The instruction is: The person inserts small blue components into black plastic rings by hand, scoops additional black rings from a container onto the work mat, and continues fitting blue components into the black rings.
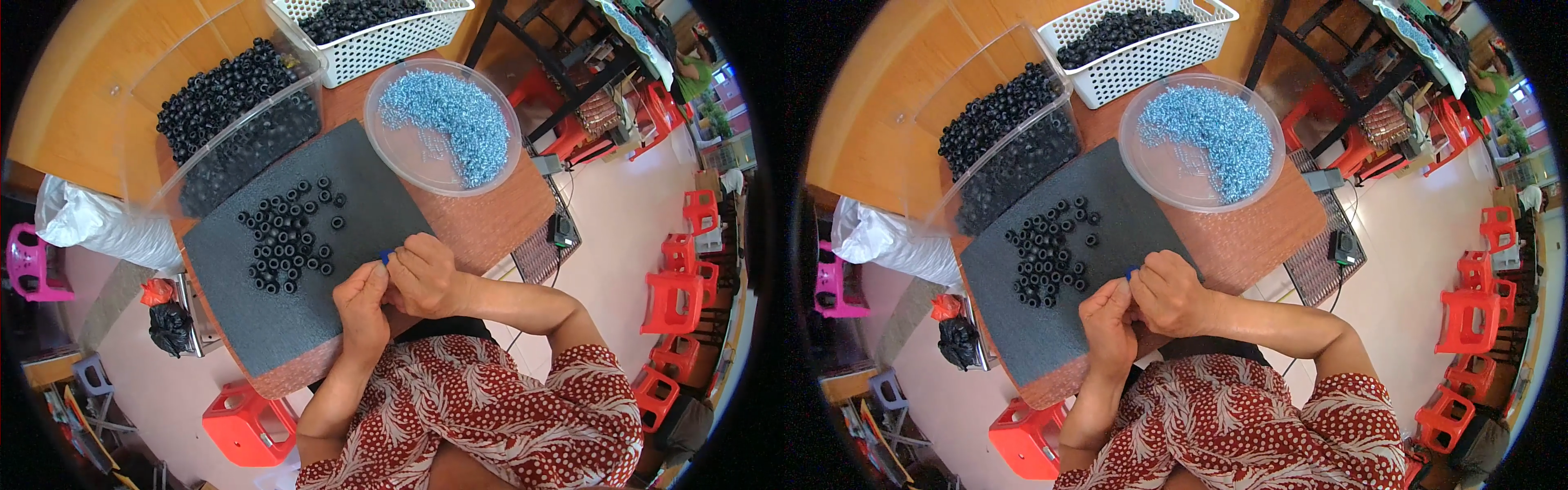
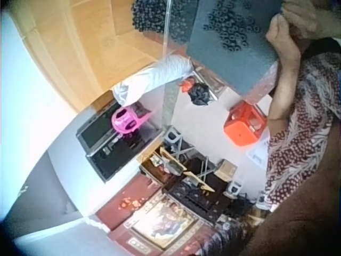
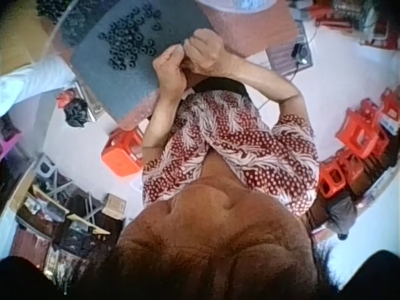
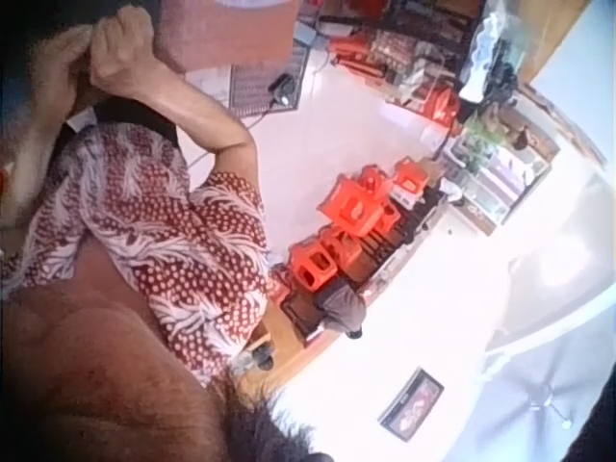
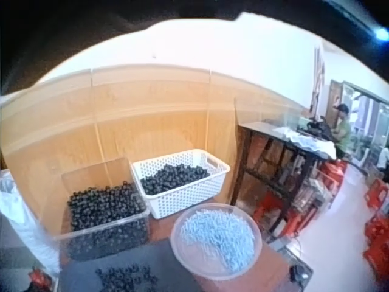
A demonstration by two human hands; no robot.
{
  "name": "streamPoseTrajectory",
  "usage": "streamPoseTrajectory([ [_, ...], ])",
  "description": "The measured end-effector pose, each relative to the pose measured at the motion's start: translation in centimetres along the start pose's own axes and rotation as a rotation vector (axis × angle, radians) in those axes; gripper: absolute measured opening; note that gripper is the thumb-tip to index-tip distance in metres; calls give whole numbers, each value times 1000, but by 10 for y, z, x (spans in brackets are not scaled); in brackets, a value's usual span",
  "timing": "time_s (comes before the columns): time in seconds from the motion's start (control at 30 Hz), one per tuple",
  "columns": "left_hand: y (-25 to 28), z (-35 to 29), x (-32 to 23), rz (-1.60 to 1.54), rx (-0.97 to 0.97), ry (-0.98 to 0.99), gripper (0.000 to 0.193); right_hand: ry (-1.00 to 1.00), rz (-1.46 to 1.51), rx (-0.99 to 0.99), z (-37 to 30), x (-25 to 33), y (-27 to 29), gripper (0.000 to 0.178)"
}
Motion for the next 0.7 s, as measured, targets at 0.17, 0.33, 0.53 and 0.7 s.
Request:
streamPoseTrajectory([
  [0.17, -5, -1, -2, 17, 47, 13, 24, -23, 18, -84, 1, 1, 8, 32],
  [0.33, -4, -7, 4, 60, 82, 26, 30, -84, 110, -70, 3, -7, 19, 24],
  [0.53, 20, -45, -21, 585, -103, -290, 30, -237, 24, -24, 38, -45, 65, 18],
  [0.7, 77, -77, -67, 974, -514, -629, 24, -450, 141, -113, 81, -91, 101, 19],
])
Point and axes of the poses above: each hand's wrist, its own z-axis towards the middle knuckle, its own y-axis out of the back of the hand, x = y × z, the point moved 8 cm from there along z, towards the middle knuckle, and after that the axes turned 15 degrees about z, right-handed, at the moved point
